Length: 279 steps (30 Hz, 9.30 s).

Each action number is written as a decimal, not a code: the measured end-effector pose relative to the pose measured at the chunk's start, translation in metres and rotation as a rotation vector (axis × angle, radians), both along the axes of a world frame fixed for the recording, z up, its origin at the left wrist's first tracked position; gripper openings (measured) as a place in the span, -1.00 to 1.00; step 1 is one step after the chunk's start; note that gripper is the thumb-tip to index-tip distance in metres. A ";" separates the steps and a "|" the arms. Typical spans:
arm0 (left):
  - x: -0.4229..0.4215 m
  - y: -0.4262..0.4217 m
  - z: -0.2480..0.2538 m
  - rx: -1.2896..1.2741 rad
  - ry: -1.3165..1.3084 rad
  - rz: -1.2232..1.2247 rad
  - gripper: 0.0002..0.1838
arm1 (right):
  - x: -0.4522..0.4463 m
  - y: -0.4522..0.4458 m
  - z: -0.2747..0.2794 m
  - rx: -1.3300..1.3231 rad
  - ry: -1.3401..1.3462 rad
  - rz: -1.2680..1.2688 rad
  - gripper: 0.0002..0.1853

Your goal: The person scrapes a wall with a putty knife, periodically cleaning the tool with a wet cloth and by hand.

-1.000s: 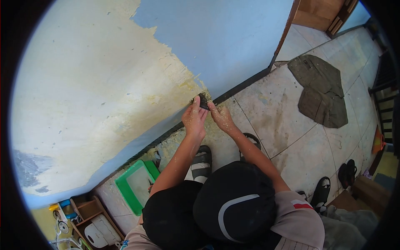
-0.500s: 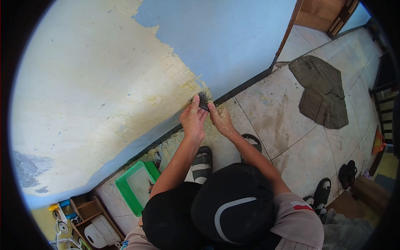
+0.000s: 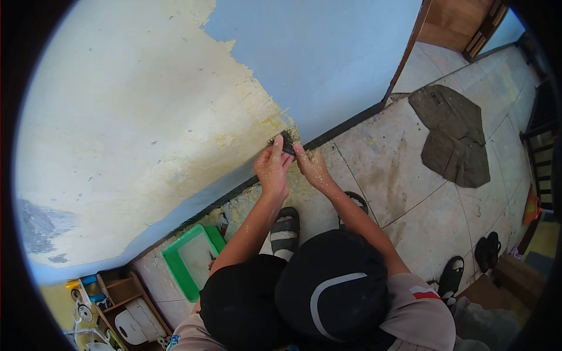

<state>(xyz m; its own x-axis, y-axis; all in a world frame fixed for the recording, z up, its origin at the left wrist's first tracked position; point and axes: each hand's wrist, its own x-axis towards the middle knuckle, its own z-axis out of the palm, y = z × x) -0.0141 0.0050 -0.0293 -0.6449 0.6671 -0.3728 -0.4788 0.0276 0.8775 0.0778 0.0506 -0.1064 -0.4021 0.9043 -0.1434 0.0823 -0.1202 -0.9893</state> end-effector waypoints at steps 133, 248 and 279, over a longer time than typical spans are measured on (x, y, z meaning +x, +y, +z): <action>-0.002 -0.006 0.005 0.000 -0.269 0.011 -0.73 | 0.004 -0.007 0.019 0.014 -0.116 -0.024 -0.32; 0.008 -0.007 0.035 0.095 -0.316 -0.025 -0.59 | 0.019 -0.003 0.057 0.010 -0.047 0.054 -0.33; -0.036 -0.017 0.220 -1.260 1.246 -1.726 -0.27 | 0.112 0.004 0.152 0.658 -1.098 0.226 -0.37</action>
